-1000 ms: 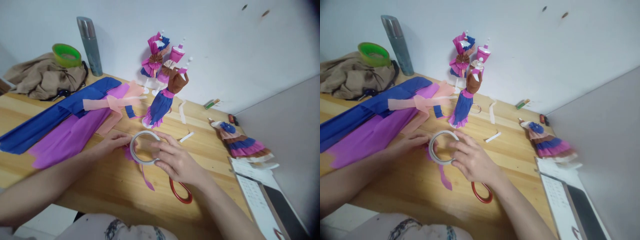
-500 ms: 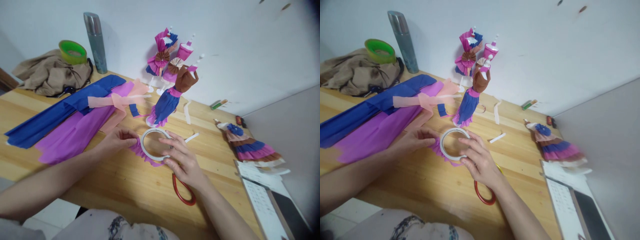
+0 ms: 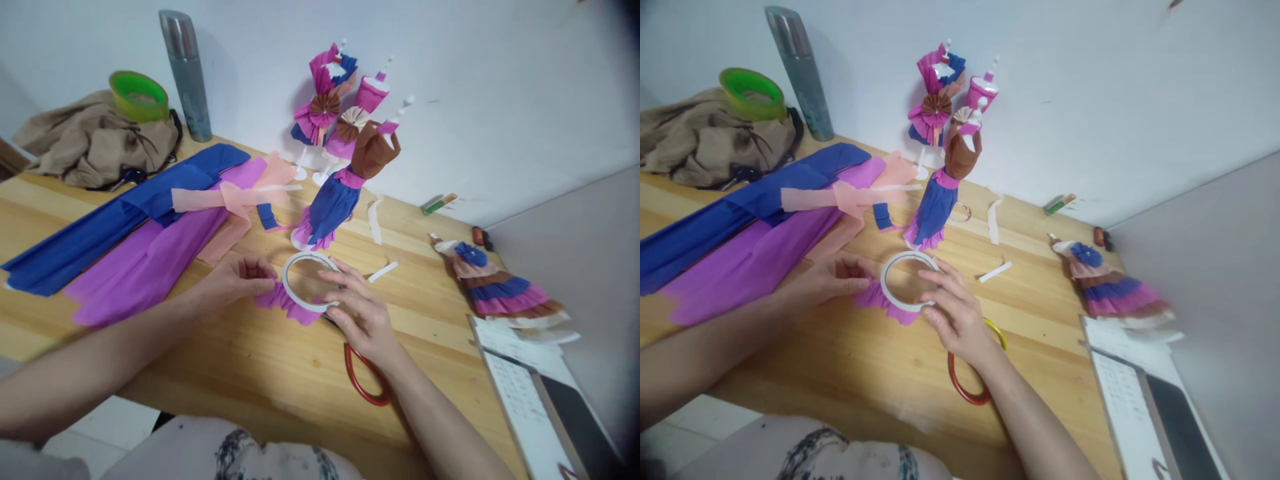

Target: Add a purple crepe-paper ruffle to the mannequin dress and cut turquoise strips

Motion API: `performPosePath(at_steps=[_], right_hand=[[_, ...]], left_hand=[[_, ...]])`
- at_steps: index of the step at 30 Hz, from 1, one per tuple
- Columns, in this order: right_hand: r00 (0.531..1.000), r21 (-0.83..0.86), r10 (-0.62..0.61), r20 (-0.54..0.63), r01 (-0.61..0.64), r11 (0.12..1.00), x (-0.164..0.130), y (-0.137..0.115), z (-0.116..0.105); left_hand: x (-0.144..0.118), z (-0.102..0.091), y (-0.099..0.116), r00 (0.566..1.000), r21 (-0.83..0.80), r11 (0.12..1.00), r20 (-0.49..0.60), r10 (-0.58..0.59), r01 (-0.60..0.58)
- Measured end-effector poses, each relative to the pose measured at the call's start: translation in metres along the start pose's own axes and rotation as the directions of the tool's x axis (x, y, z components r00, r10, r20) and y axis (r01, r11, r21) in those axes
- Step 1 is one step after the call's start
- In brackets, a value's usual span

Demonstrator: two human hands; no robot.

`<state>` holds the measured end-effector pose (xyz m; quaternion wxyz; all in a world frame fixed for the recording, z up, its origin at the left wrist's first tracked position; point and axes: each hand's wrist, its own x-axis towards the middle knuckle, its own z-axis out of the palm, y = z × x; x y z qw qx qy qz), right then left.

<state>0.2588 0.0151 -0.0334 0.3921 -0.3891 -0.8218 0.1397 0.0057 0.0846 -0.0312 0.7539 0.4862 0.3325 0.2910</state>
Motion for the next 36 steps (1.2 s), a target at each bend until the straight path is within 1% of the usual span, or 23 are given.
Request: performPosePath(at_steps=[3,6,9,12,13,15,17,19,21,23,25,26,28,31,33,36], right_hand=[[1.000,-0.005,-0.004,0.004,0.004,1.000,0.002,0.001,0.001],[1.000,-0.008,0.017,-0.004,-0.017,1.000,0.003,0.003,0.001],[0.998,0.023,0.066,-0.020,-0.065,0.998,0.003,0.006,-0.001],[0.995,0.043,0.099,-0.021,-0.098,0.994,0.005,0.007,-0.004],[0.995,0.040,0.099,-0.020,-0.098,0.994,0.006,0.007,-0.005],[0.997,0.019,0.081,-0.014,-0.081,0.997,0.008,0.007,-0.007],[0.999,-0.012,0.046,-0.005,-0.046,0.999,0.012,0.007,-0.008],[1.000,-0.041,0.010,0.004,-0.009,0.999,0.016,0.006,-0.009],[1.000,-0.060,-0.014,0.008,0.014,0.998,0.021,0.005,-0.009],[1.000,-0.072,-0.023,0.005,0.023,0.997,0.024,0.003,-0.010],[0.999,-0.087,-0.035,0.002,0.035,0.996,0.027,0.002,-0.011],[0.999,-0.096,-0.044,0.002,0.044,0.994,0.029,0.001,-0.012],[0.998,-0.116,-0.062,0.011,0.063,0.991,0.031,0.000,-0.013],[0.996,-0.132,-0.077,0.035,0.081,0.988,0.035,0.000,-0.014],[0.995,-0.123,-0.085,0.053,0.091,0.988,0.038,0.000,-0.013],[0.993,-0.093,-0.091,0.074,0.097,0.991,0.041,0.001,-0.011]], left_hand=[[-0.001,0.000,0.008,0.995,0.087,0.996,0.094,0.028,-0.036],[-0.003,-0.001,0.013,0.990,0.231,0.966,0.100,0.096,-0.117],[-0.006,-0.001,0.018,0.978,0.379,0.902,0.099,0.184,-0.208],[-0.009,0.002,0.021,0.975,0.477,0.851,0.133,0.178,-0.221],[-0.010,0.003,0.022,0.978,0.517,0.831,0.117,0.171,-0.207],[-0.011,0.005,0.023,0.984,0.609,0.777,0.037,0.172,-0.159],[-0.010,0.005,0.022,0.977,0.692,0.713,-0.053,0.204,-0.111],[-0.008,0.002,0.017,0.966,0.734,0.673,-0.095,0.241,-0.095],[-0.005,-0.003,0.012,0.956,0.741,0.665,-0.116,0.269,-0.097],[-0.002,-0.009,0.007,0.946,0.732,0.675,-0.145,0.291,-0.096],[0.000,-0.012,0.004,0.923,0.718,0.685,-0.172,0.344,-0.121],[-0.001,-0.013,0.004,0.907,0.717,0.681,-0.173,0.385,-0.152],[-0.002,-0.013,0.006,0.871,0.723,0.647,-0.132,0.474,-0.243],[-0.007,-0.011,0.011,0.828,0.733,0.556,0.018,0.560,-0.392],[-0.009,-0.009,0.015,0.812,0.739,0.498,0.113,0.572,-0.454],[-0.008,-0.007,0.018,0.821,0.772,0.430,0.202,0.534,-0.469]])
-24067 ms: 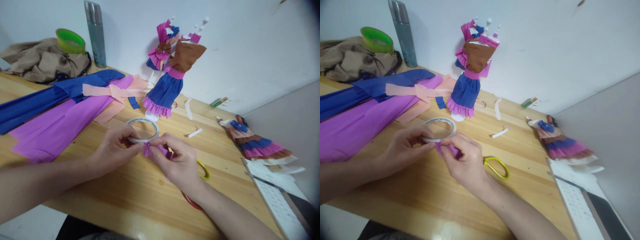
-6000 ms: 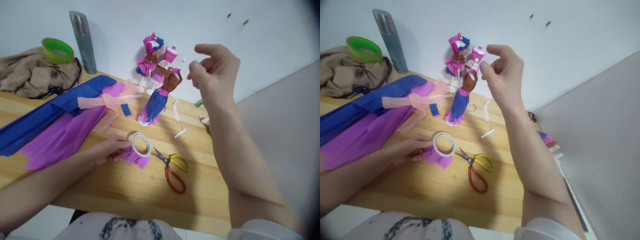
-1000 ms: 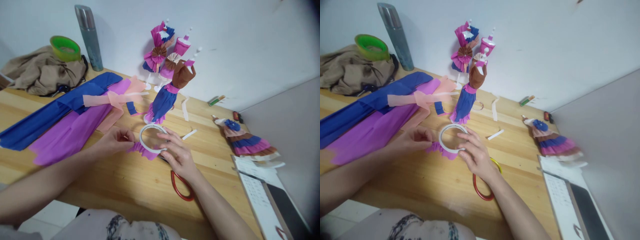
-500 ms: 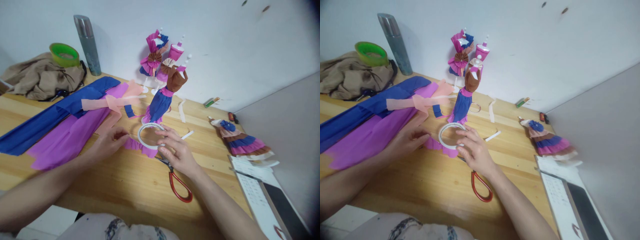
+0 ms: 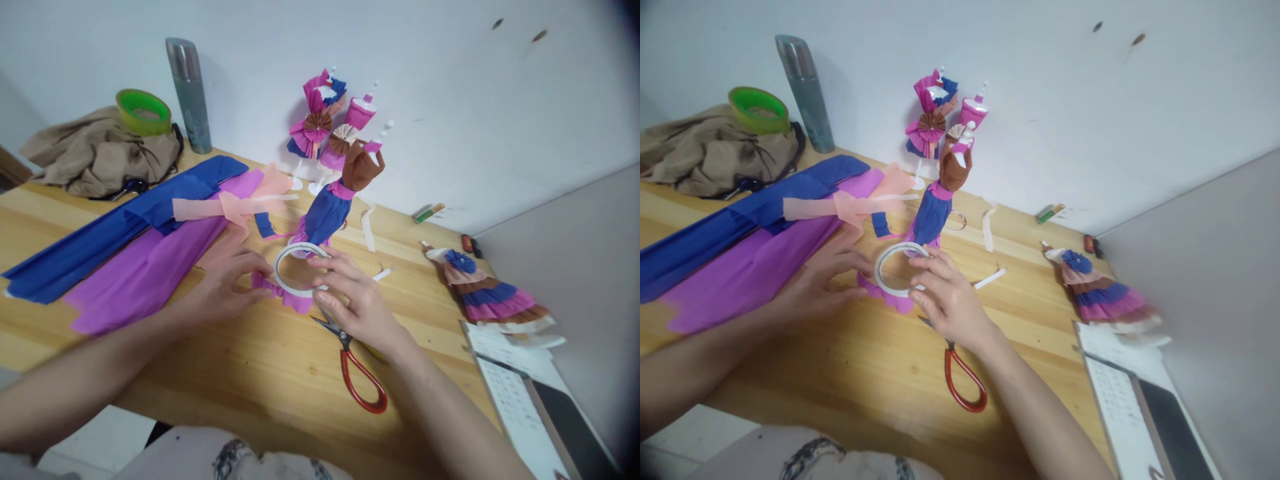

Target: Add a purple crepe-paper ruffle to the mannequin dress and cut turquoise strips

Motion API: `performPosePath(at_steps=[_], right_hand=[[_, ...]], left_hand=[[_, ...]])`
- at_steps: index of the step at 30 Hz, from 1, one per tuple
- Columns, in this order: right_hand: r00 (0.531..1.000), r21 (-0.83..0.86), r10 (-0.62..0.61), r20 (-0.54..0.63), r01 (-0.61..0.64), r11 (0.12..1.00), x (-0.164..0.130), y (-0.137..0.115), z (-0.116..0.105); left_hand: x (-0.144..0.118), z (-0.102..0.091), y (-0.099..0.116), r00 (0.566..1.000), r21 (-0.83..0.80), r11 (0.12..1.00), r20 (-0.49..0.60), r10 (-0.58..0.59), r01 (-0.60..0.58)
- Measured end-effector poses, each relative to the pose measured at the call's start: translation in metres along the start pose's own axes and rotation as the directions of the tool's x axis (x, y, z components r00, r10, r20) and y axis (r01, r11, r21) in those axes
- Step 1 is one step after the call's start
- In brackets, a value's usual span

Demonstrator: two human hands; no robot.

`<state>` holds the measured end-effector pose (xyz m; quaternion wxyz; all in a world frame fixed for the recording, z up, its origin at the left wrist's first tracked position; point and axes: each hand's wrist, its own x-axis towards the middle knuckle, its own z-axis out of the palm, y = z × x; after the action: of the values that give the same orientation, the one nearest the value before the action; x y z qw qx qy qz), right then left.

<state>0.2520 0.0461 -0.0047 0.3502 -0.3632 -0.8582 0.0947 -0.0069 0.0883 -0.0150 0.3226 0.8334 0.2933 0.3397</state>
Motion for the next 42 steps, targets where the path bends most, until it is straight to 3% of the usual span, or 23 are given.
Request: performPosePath(at_steps=[4,11,14,22,29,35,42], right_hand=[[0.998,0.046,0.015,0.059,-0.018,0.999,0.005,0.004,0.000],[0.992,0.215,0.062,0.106,-0.083,0.973,0.014,0.007,-0.009],[0.986,0.273,0.054,0.159,-0.096,0.957,0.012,0.009,-0.010],[0.973,0.312,0.047,0.225,-0.118,0.943,0.011,0.009,-0.006],[0.974,0.341,0.015,0.228,-0.094,0.935,0.016,0.009,-0.002],[0.977,0.325,0.075,0.200,-0.139,0.935,0.014,0.013,0.003],[0.971,0.365,0.118,0.209,-0.190,0.912,0.011,0.015,0.011]], left_hand=[[0.001,0.001,0.000,0.996,0.023,1.000,0.089,-0.008,0.006],[-0.001,0.002,0.002,0.979,-0.080,0.983,0.135,-0.154,0.166],[-0.001,0.003,0.003,0.985,-0.131,0.983,0.126,-0.114,0.130],[-0.005,0.004,-0.001,0.963,-0.142,0.985,0.262,-0.060,0.100],[-0.007,0.007,-0.003,0.971,-0.187,0.979,0.234,-0.040,0.086],[-0.008,0.013,-0.004,0.980,-0.243,0.970,0.198,0.030,0.019],[-0.009,0.022,-0.008,0.981,-0.242,0.970,0.193,0.018,0.030]])
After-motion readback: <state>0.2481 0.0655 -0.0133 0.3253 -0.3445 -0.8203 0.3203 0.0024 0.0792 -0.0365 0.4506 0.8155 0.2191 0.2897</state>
